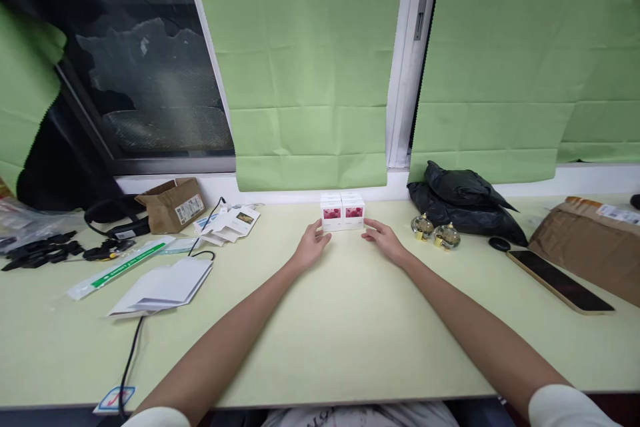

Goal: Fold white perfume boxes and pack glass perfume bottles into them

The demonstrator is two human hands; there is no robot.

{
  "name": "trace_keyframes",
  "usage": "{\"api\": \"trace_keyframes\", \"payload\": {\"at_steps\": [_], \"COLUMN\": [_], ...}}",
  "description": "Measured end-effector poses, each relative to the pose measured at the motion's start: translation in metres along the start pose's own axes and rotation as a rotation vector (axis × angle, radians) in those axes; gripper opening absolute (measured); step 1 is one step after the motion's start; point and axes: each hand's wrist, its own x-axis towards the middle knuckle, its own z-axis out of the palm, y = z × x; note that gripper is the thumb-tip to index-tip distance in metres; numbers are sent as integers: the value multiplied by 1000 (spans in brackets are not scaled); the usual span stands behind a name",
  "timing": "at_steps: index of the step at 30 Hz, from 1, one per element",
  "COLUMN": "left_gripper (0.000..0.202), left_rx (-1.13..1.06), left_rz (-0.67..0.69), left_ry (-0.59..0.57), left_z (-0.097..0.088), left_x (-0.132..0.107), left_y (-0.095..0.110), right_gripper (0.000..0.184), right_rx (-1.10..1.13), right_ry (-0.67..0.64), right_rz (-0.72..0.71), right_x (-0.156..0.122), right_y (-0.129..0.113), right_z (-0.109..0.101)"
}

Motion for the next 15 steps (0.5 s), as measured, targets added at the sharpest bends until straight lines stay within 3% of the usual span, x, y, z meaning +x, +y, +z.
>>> {"api": "trace_keyframes", "payload": {"at_steps": [15], "left_gripper": [62], "left_rx": [-6], "left_rz": [17], "left_ry": [15], "left_z": [1], "left_x": [1], "left_y": [-3], "right_gripper": [39], "right_rx": [2], "right_ry": [5], "right_rz": [0], "right_x": [1], "right_y": [1], "right_z": [1]}}
